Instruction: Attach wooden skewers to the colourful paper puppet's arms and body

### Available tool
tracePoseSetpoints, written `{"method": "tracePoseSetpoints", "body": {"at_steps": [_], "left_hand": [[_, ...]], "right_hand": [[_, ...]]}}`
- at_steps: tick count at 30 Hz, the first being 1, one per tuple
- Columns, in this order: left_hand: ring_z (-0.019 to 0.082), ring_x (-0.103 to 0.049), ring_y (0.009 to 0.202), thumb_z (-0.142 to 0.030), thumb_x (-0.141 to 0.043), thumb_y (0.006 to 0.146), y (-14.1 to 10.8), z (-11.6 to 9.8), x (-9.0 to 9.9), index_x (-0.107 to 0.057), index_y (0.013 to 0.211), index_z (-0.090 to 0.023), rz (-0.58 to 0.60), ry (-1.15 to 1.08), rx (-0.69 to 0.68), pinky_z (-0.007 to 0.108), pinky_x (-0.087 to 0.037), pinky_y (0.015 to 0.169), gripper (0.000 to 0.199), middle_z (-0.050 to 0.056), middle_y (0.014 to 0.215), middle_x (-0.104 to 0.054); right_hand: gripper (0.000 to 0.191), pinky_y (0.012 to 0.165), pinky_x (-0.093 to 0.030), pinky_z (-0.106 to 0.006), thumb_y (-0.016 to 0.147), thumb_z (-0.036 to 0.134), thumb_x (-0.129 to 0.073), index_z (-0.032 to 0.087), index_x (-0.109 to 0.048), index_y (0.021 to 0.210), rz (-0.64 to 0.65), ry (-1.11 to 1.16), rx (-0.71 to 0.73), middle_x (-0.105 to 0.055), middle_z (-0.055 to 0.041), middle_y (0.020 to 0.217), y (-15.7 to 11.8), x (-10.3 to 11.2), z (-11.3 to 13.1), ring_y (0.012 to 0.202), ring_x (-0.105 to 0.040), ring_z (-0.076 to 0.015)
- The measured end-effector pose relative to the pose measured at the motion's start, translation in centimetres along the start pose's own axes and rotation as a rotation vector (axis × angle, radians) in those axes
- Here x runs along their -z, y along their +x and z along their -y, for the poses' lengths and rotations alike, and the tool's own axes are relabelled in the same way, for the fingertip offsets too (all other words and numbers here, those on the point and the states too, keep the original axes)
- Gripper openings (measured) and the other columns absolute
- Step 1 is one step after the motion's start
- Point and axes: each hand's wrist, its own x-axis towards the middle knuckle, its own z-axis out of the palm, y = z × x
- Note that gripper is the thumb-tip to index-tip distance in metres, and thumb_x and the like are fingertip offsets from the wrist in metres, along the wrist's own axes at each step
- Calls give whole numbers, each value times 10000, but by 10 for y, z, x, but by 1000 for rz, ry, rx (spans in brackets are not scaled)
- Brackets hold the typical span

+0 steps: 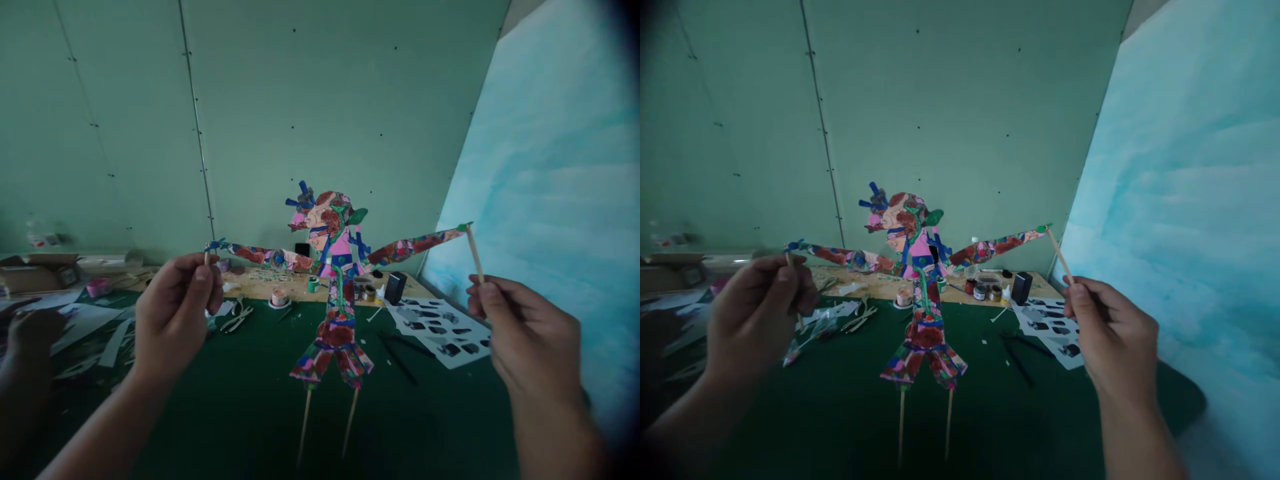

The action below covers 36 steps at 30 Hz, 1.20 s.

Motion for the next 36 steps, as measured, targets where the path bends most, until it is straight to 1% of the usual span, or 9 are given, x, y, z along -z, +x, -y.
{"method": "tracePoseSetpoints", "body": {"at_steps": [3,6,12,16,20,23,27,31,36], "left_hand": [[69,-430,482,-251,-569,891,-10,11,-4,-598,943,-208,-5,-14,100,227,-349,417,74,-15,698,-503],[60,-420,469,-293,-560,890,-15,33,-8,-570,939,-208,8,-13,273,206,-342,398,99,-31,699,-472],[44,-417,423,-380,-587,820,-34,118,-11,-544,913,-179,41,85,711,181,-333,365,226,-59,686,-480],[37,-408,414,-310,-535,881,-60,174,-10,-546,940,-140,44,175,925,173,-331,372,181,-57,672,-476],[83,-553,603,-311,-533,924,-87,207,-5,-570,1049,-124,106,309,1107,218,-484,522,228,14,842,-597],[139,-623,788,-325,-547,919,-101,216,-1,-572,1113,-128,199,432,1171,306,-550,675,277,58,994,-627],[176,-648,782,-319,-591,875,-107,215,4,-641,1040,-140,347,682,1130,328,-529,709,249,60,894,-667],[320,-645,927,-336,-623,777,-105,204,5,-731,876,-201,468,968,997,370,-477,745,199,115,856,-688],[355,-649,877,-341,-515,809,-111,187,1,-727,776,-172,609,1166,927,407,-476,716,273,173,854,-681]], "right_hand": [[248,519,-439,-262,784,401,-681,205,-722,930,38,74,-138,-599,0,667,-10,-7,-14,558,-518,-123],[299,508,-434,-238,777,433,-675,181,-710,935,141,76,-257,-615,-10,690,-21,-20,-39,555,-521,-113],[474,493,-433,-253,807,531,-560,125,-677,1022,341,-132,-385,-644,-45,695,-60,-53,-109,553,-558,-149],[404,534,-473,-278,804,468,-551,135,-699,978,522,-223,-442,-680,-56,716,-91,-69,-144,569,-608,-172],[334,530,-507,-275,810,365,-536,137,-681,1007,697,-271,-504,-703,-66,792,-119,-74,-159,588,-649,-172],[308,527,-520,-256,822,316,-530,137,-670,1030,826,-287,-539,-712,-65,839,-135,-71,-159,549,-653,-143],[302,595,-527,-268,826,305,-546,156,-670,1058,945,-346,-520,-715,-70,935,-148,-67,-149,610,-672,-150],[256,793,-495,-328,787,295,-593,185,-707,989,1003,-416,-435,-719,-72,961,-154,-63,-139,891,-663,-233],[288,740,-485,-311,807,304,-534,191,-688,1021,1011,-472,-413,-710,-63,940,-165,-58,-136,822,-656,-209]]}}
